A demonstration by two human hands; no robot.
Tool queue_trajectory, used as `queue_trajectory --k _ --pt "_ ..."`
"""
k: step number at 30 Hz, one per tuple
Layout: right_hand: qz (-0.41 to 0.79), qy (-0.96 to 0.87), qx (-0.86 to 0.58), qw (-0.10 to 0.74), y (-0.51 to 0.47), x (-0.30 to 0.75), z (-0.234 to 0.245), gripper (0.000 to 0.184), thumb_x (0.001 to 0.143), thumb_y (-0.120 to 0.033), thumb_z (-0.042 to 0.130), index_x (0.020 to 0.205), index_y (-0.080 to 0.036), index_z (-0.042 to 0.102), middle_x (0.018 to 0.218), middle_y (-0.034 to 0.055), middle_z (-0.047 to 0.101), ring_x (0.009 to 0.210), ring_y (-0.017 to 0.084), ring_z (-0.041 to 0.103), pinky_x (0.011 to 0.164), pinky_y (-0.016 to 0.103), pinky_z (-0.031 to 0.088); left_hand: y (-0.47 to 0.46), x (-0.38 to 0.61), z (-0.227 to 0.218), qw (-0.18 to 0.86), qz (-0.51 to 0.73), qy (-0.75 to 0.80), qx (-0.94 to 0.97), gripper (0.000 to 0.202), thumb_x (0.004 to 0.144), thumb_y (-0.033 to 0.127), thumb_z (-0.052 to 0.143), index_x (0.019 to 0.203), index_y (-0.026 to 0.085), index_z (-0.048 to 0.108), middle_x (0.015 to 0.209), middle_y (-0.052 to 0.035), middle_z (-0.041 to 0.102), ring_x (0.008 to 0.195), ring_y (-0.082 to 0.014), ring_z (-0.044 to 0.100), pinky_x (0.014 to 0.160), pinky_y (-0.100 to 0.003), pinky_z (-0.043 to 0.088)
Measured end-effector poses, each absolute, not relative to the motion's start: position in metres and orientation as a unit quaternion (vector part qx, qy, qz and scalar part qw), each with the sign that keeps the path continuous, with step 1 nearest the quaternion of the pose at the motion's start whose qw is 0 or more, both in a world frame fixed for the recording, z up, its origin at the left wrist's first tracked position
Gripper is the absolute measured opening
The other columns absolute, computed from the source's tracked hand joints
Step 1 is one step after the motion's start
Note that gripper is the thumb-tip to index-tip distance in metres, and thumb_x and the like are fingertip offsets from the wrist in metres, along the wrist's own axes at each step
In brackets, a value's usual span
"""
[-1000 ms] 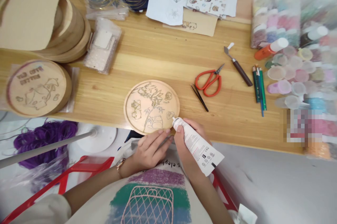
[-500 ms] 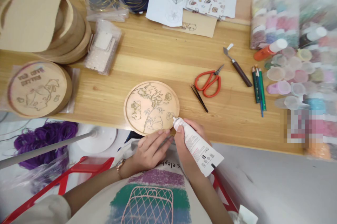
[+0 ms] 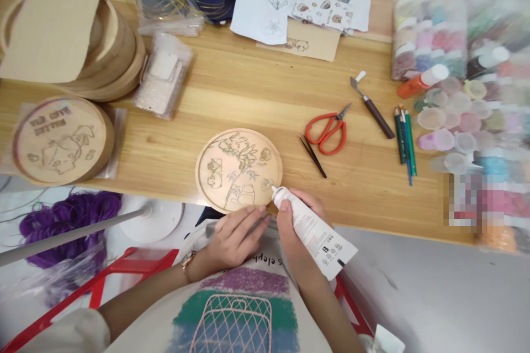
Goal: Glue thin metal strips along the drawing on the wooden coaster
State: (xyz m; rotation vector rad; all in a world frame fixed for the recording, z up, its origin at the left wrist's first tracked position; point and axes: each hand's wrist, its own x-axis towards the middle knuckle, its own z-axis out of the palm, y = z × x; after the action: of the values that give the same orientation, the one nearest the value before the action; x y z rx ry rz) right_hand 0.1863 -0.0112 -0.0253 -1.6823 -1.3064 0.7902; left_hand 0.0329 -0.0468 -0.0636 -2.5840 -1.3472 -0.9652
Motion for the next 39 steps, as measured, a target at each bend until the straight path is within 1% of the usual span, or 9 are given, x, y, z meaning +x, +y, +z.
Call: queue_trajectory --k 3,6,8,11,15,21,26,31,39 --pt "0.307 -0.497 -0.674 0.453 -0.006 0.189 -0.032 0.027 0.085 -0.041 0.060 0.101 -0.019 0.061 0.090 0.0075 0.068 0.071 0.021 0.067 0.062 0.036 0.057 -0.049 0.026 -0.063 0.042 -0.300 -0.439 -0.846 0.033 0.091 0.017 0.047 0.118 0.013 0.066 0.122 -0.0062 0.068 0.112 -0.0174 0.058 0.099 -0.028 0.042" --pt "0.333 -0.451 -0.660 0.500 0.000 0.193 -0.038 0.026 0.082 -0.043 0.064 0.093 -0.019 0.062 0.077 0.0021 0.065 0.050 0.013 0.061 0.044 0.027 0.052 -0.051 0.018 -0.064 0.061 -0.290 -0.452 -0.841 0.033 0.090 0.016 0.049 0.117 0.015 0.067 0.115 -0.0045 0.070 0.112 -0.0176 0.057 0.103 -0.029 0.036" --pt "0.345 -0.438 -0.656 0.509 0.003 0.195 -0.040 0.027 0.078 -0.044 0.068 0.088 -0.019 0.064 0.077 0.0021 0.064 0.049 0.013 0.059 0.041 0.025 0.050 -0.052 0.013 -0.064 0.076 -0.298 -0.471 -0.827 0.032 0.089 0.015 0.050 0.115 0.017 0.068 0.106 -0.0048 0.072 0.111 -0.0178 0.057 0.105 -0.031 0.032" --pt "0.343 -0.493 -0.640 0.479 0.006 0.199 -0.036 0.024 0.079 -0.042 0.067 0.086 -0.020 0.066 0.083 0.0043 0.066 0.061 0.016 0.063 0.050 0.030 0.054 -0.050 0.009 -0.064 0.096 -0.316 -0.500 -0.801 0.030 0.089 0.014 0.051 0.112 0.019 0.070 0.094 -0.0054 0.071 0.107 -0.0183 0.057 0.106 -0.032 0.030" --pt "0.353 -0.599 -0.585 0.417 0.011 0.199 -0.026 0.011 0.079 -0.030 0.066 0.087 -0.022 0.068 0.083 0.0035 0.069 0.073 0.018 0.065 0.066 0.034 0.057 -0.047 0.009 -0.063 0.101 -0.325 -0.519 -0.785 0.028 0.087 0.013 0.056 0.110 0.020 0.070 0.094 -0.0066 0.066 0.106 -0.0194 0.057 0.103 -0.033 0.031" --pt "0.366 -0.627 -0.574 0.380 0.015 0.195 -0.020 0.010 0.079 -0.027 0.065 0.087 -0.022 0.068 0.080 0.0021 0.070 0.072 0.018 0.065 0.066 0.033 0.057 -0.048 0.011 -0.065 0.089 -0.331 -0.519 -0.783 0.028 0.087 0.014 0.056 0.111 0.019 0.070 0.096 -0.0072 0.064 0.106 -0.0205 0.056 0.094 -0.031 0.037" --pt "0.352 -0.637 -0.575 0.373 0.015 0.195 -0.022 0.009 0.078 -0.026 0.065 0.086 -0.022 0.068 0.080 0.0025 0.071 0.072 0.018 0.065 0.066 0.033 0.057 -0.048 0.010 -0.067 0.092 -0.329 -0.522 -0.781 0.029 0.088 0.018 0.057 0.114 0.020 0.068 0.094 -0.0066 0.065 0.107 -0.0205 0.056 0.097 -0.031 0.036" --pt "0.351 -0.647 -0.570 0.365 0.016 0.196 -0.023 0.010 0.078 -0.027 0.065 0.087 -0.022 0.067 0.080 0.0023 0.071 0.070 0.018 0.066 0.063 0.032 0.057 -0.047 0.010 -0.066 0.090 -0.335 -0.519 -0.781 0.026 0.088 0.017 0.056 0.110 0.020 0.070 0.094 -0.0066 0.064 0.107 -0.0203 0.056 0.097 -0.031 0.036" --pt "0.354 -0.647 -0.571 0.361 0.016 0.196 -0.023 0.010 0.078 -0.028 0.065 0.087 -0.023 0.068 0.080 0.0020 0.070 0.070 0.018 0.065 0.062 0.032 0.056 -0.047 0.012 -0.066 0.085 -0.347 -0.521 -0.775 0.026 0.088 0.014 0.056 0.109 0.019 0.070 0.094 -0.0065 0.064 0.107 -0.0201 0.055 0.094 -0.031 0.038"
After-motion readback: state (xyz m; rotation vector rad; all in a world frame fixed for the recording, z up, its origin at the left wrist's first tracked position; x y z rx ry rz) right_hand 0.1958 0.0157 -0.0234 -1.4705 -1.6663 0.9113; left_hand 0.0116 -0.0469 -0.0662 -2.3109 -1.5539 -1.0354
